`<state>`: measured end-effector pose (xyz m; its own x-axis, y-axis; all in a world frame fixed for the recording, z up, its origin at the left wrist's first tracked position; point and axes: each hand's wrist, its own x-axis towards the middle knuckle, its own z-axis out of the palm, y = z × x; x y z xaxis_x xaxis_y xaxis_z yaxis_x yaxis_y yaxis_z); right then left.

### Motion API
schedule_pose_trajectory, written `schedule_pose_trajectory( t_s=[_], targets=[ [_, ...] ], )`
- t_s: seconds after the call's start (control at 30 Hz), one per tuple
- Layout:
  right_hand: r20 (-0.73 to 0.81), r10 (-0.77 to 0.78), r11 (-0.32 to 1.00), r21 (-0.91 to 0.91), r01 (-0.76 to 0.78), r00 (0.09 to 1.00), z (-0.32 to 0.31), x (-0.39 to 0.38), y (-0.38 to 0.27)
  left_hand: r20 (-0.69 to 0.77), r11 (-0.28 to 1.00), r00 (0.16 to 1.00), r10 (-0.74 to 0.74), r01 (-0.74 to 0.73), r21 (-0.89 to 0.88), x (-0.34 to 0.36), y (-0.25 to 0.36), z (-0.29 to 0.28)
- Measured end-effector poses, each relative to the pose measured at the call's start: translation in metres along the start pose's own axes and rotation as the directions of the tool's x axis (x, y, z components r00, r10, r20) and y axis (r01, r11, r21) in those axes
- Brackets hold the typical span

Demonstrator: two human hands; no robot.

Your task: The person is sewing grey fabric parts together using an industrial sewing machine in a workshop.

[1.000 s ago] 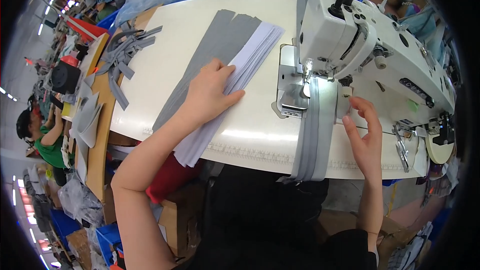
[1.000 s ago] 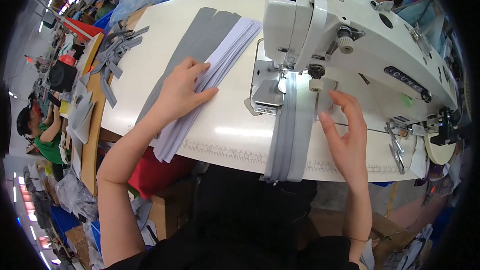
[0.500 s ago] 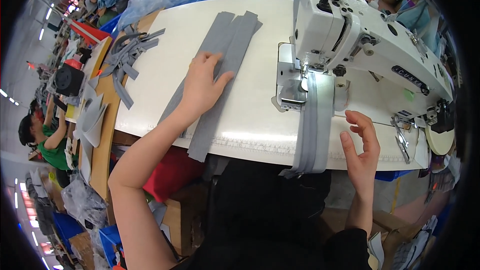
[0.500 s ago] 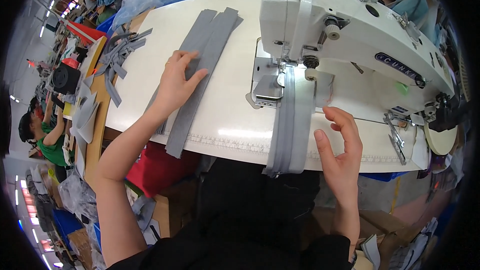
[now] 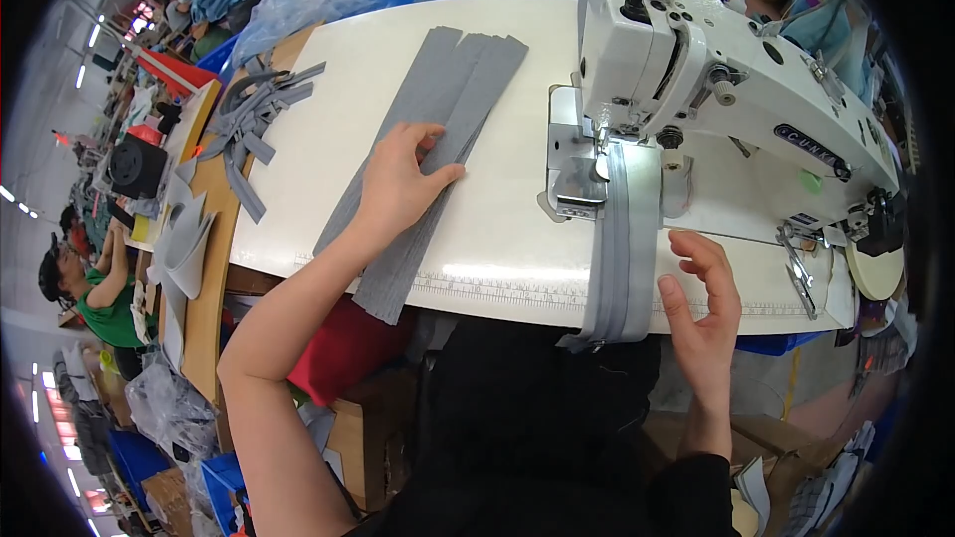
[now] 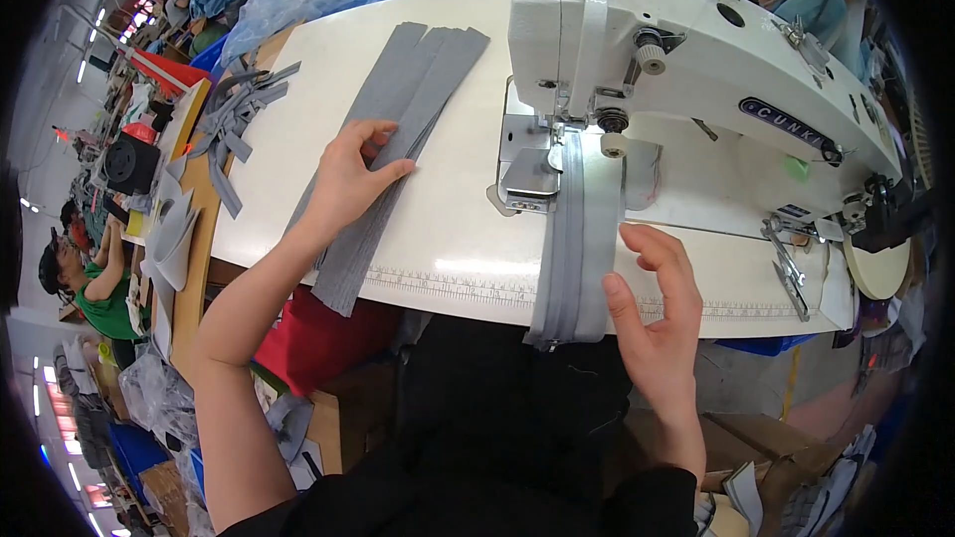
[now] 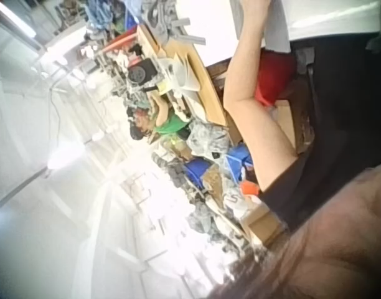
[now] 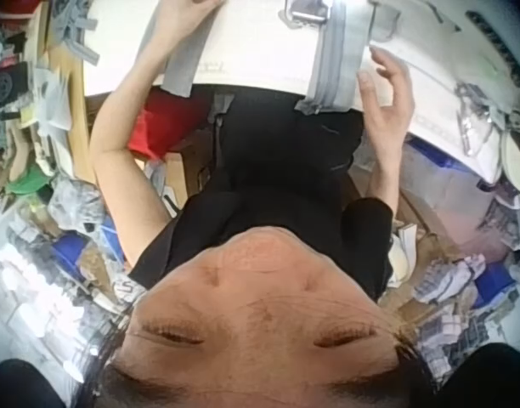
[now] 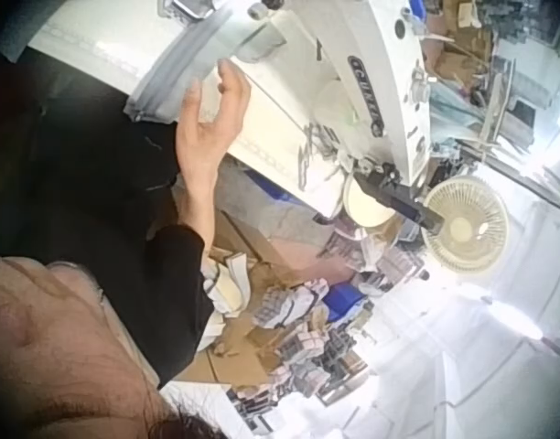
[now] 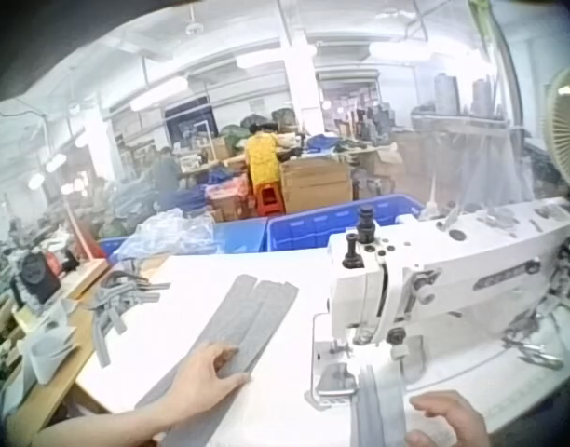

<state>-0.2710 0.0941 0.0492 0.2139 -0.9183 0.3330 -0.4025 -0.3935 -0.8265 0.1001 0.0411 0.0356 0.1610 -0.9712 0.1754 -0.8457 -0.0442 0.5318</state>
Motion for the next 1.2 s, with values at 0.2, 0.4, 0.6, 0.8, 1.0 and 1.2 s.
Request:
schedule_pose_trajectory(
  t_s=[0.2, 0.4, 0.6, 0.8, 1.0, 1.2],
  targets=[
    [0.070, -0.113, 0.993, -0.023, 0.115, 0.991, 0.022, 0.000, -0.013, -0.116, 0.985, 0.982, 0.147, -0.134, 0.111, -0.006, 0.005, -0.001],
    [0.134, -0.238, 0.971, 0.057, 0.232, 0.962, 0.054, 0.003, -0.027, -0.131, 0.990, 0.985, 0.115, -0.103, 0.092, -0.006, 0.003, -0.009],
    [0.273, -0.060, 0.972, 0.236, -0.007, 0.960, 0.080, 0.008, -0.044, 0.037, 0.869, 0.976, -0.214, 0.208, -0.448, -0.011, 0.014, -0.010],
    [0.402, 0.252, 0.727, 0.522, -0.446, 0.880, 0.121, 0.016, -0.043, 0.537, 0.188, 0.830, -0.153, 0.558, -0.809, -0.041, 0.069, 0.015],
    [0.622, 0.355, 0.585, 0.435, -0.685, 0.698, 0.069, -0.021, -0.046, 0.491, 0.247, 0.857, -0.156, 0.516, -0.820, -0.023, 0.070, 0.024],
    [0.836, 0.325, 0.869, -0.079, -0.489, 0.442, 0.007, -0.061, -0.017, 0.412, 0.349, 0.901, -0.136, 0.433, -0.831, -0.025, 0.064, 0.028]
  ],
)
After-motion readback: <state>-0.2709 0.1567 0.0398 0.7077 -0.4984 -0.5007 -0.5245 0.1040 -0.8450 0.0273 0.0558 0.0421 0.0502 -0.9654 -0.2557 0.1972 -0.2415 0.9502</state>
